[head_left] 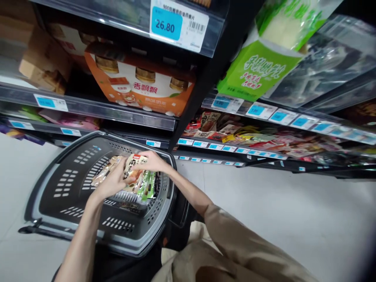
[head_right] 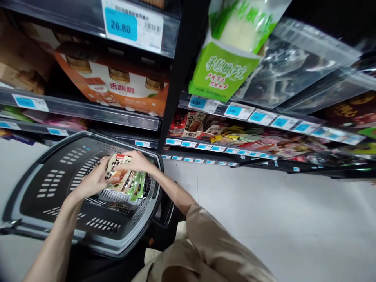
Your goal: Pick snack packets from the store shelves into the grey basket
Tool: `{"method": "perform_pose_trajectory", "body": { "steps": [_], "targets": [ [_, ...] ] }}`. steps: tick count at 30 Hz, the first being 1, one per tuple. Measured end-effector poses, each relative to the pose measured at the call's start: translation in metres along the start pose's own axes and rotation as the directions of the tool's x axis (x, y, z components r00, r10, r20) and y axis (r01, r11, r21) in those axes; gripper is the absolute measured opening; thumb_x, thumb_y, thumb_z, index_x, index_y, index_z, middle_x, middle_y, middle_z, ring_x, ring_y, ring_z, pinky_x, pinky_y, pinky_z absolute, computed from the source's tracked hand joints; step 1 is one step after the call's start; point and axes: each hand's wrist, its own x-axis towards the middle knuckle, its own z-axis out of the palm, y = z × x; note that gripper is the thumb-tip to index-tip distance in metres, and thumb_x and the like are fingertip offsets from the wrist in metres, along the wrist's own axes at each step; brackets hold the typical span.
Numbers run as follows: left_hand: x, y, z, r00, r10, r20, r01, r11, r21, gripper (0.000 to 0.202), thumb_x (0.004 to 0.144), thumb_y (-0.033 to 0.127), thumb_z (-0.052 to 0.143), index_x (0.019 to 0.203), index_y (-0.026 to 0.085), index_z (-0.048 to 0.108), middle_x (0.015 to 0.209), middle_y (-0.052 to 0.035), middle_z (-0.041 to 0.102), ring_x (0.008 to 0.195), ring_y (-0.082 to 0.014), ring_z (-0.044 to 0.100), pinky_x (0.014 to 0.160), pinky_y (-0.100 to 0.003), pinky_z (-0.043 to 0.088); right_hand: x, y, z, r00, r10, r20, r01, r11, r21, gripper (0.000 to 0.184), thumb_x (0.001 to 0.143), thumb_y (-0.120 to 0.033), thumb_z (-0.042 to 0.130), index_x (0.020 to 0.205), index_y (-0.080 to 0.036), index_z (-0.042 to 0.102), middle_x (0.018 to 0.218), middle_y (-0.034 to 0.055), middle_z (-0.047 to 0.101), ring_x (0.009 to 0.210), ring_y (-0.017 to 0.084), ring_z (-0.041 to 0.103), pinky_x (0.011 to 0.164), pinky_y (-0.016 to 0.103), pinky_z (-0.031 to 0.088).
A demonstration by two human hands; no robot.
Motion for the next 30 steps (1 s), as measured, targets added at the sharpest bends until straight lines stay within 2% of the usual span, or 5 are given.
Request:
{"method": "perform_pose_trajectory", "body": {
  "steps": [7,12,16,22,30],
  "targets": [
    [0.006,0.008,0.026,0.999,-0.017,-0.046,0.01,0.99,-0.14,0.078,0.069,0.043,0.085,0.135,0.023,0.047,0.123,-0.0097,0.065,0.112,-0.0298,0.068,0.101,-0.046,0.054,-0.03,-0.027,-0.032,0.957,-0.076,0.28,0.14,0.967,-0.213,0.03,0.073,-0.024,0.088,0.101,-0.015,0.079,0.083,-0.0012,0.076,0.078,0.015,0.067,0.074,0.02,0.046],
    [0.007,0.026,0.023,0.996,-0.024,-0.083,-0.018,0.883,-0.469,0.086,0.071,0.047,0.087,0.14,0.026,0.041,0.127,-0.0108,0.065,0.112,-0.0269,0.069,0.097,-0.045,0.058,-0.068,-0.055,-0.062,0.976,-0.164,0.144,0.198,0.942,-0.271,0.026,0.086,-0.03,0.078,0.11,-0.02,0.081,0.099,0.0037,0.081,0.088,0.021,0.075,0.083,0.028,0.055],
    [0.008,0.028,0.009,0.983,-0.077,-0.167,-0.013,0.877,-0.48,0.068,0.078,0.062,0.077,0.128,0.024,0.051,0.124,-0.0133,0.068,0.113,-0.0289,0.069,0.103,-0.052,0.056,-0.104,-0.075,-0.141,0.968,-0.212,-0.132,0.154,0.922,-0.355,0.027,0.089,-0.04,0.075,0.108,-0.022,0.081,0.107,0.0065,0.081,0.095,0.024,0.077,0.09,0.034,0.059],
    [0.012,0.008,0.002,0.982,-0.096,-0.164,0.034,0.939,-0.342,0.066,0.08,0.073,0.066,0.118,0.019,0.061,0.11,-0.0131,0.074,0.105,-0.0306,0.071,0.098,-0.05,0.057,-0.132,-0.065,-0.249,0.827,-0.276,-0.49,-0.182,0.694,-0.697,0.031,0.088,-0.036,0.071,0.111,-0.017,0.076,0.107,0.0138,0.08,0.098,0.027,0.077,0.092,0.038,0.059],
    [0.01,0.006,0.003,0.993,-0.043,-0.111,0.02,0.979,-0.205,0.06,0.087,0.071,0.057,0.117,0.02,0.064,0.108,-0.0115,0.076,0.104,-0.0294,0.072,0.094,-0.043,0.057,-0.13,-0.058,-0.292,0.875,-0.165,-0.455,-0.366,0.389,-0.845,0.034,0.092,-0.021,0.055,0.12,-0.01,0.07,0.112,0.0216,0.077,0.106,0.033,0.073,0.093,0.042,0.056]
  ]
}}
